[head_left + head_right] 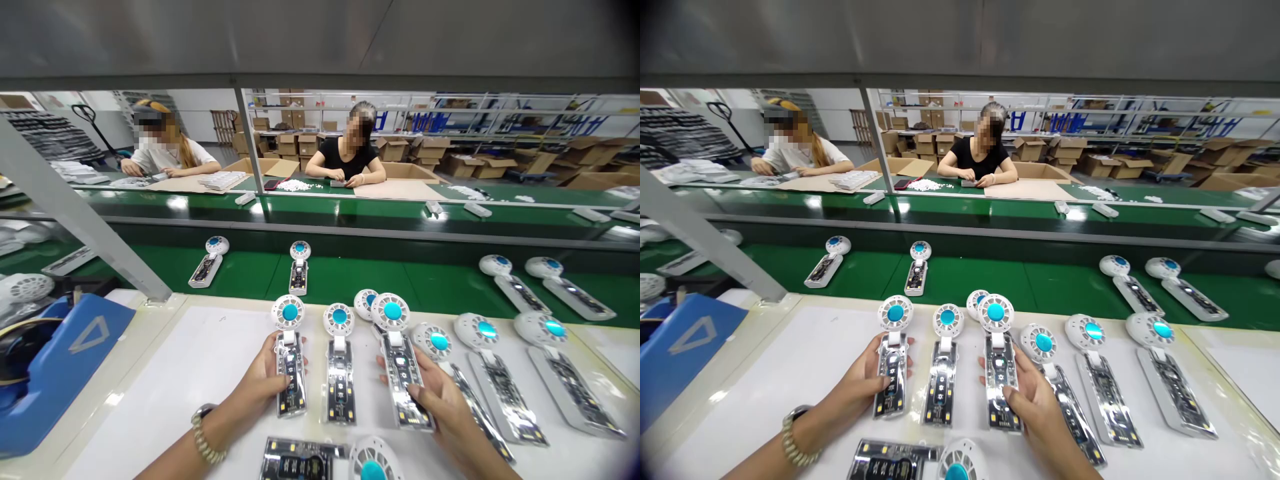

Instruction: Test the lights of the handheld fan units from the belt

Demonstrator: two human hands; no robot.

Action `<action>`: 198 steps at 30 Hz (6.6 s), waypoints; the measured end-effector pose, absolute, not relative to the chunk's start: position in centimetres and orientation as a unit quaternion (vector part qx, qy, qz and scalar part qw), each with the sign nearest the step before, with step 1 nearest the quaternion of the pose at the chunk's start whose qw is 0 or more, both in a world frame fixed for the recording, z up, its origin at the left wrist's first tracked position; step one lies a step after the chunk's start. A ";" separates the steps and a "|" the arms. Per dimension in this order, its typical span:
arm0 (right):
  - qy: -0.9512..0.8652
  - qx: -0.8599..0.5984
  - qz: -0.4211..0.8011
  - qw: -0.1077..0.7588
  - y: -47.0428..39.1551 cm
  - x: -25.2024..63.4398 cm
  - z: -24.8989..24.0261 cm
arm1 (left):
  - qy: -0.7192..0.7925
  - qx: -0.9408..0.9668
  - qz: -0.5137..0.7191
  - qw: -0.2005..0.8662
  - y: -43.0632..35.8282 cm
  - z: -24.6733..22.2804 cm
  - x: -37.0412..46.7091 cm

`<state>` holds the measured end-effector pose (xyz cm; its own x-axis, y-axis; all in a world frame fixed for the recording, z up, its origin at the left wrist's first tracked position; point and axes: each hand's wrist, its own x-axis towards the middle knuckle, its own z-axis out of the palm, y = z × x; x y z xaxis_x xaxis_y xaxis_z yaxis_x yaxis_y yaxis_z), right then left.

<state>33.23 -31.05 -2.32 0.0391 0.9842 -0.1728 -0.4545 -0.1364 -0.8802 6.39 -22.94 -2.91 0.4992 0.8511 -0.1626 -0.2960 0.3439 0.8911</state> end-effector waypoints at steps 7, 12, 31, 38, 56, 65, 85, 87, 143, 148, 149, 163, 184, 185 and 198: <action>-0.290 -0.435 0.616 0.589 -31.2 32.6 -2.2 | 0.328 0.428 0.381 0.751 -22.9 -2.8 6.3; -0.283 -0.427 0.623 0.591 -31.2 32.6 -2.3 | 0.332 0.422 0.376 0.755 -23.0 -2.6 6.4; -0.411 -0.595 0.512 0.463 -20.0 37.1 2.9 | 0.541 0.546 0.329 0.549 -11.1 1.8 8.8; -0.415 -0.721 0.347 0.433 -12.2 44.3 1.3 | 0.614 0.629 0.342 0.333 -3.1 2.0 8.1; -0.314 -0.615 0.484 0.538 -18.9 46.7 2.6 | 0.596 0.458 0.412 0.515 -5.0 3.1 1.9; -0.191 -0.477 0.590 0.623 -28.7 35.4 2.0 | 0.484 0.353 0.448 0.664 -19.1 1.3 5.1; -0.209 -0.467 0.616 0.599 -30.2 33.0 -1.0 | 0.373 0.368 0.355 0.774 -22.4 -1.5 5.1; -0.215 -0.468 0.613 0.599 -30.3 33.0 -1.2 | 0.365 0.379 0.359 0.771 -22.4 -1.5 5.0; -0.227 -0.519 0.600 0.565 -30.9 33.3 -1.3 | 0.366 0.361 0.364 0.777 -22.4 -1.3 5.2; -0.230 -0.504 0.603 0.574 -30.9 33.3 -1.1 | 0.349 0.372 0.367 0.778 -22.3 -1.9 5.0; -0.233 -0.501 0.605 0.573 -30.9 33.3 -1.0 | 0.347 0.374 0.365 0.779 -22.3 -2.0 5.0; -0.269 -0.496 0.590 0.577 -30.9 33.1 -1.2 | 0.331 0.390 0.351 0.784 -22.3 -2.0 5.0; -0.262 -0.483 0.606 0.575 -31.0 33.1 -1.0 | 0.334 0.396 0.345 0.783 -22.3 -1.7 5.1; -0.264 -0.484 0.604 0.575 -31.0 33.2 -1.0 | 0.338 0.396 0.342 0.783 -22.3 -1.6 5.1; -0.268 -0.443 0.620 0.589 -31.2 33.3 -0.5 | 0.376 0.362 0.358 0.774 -22.0 -1.6 5.0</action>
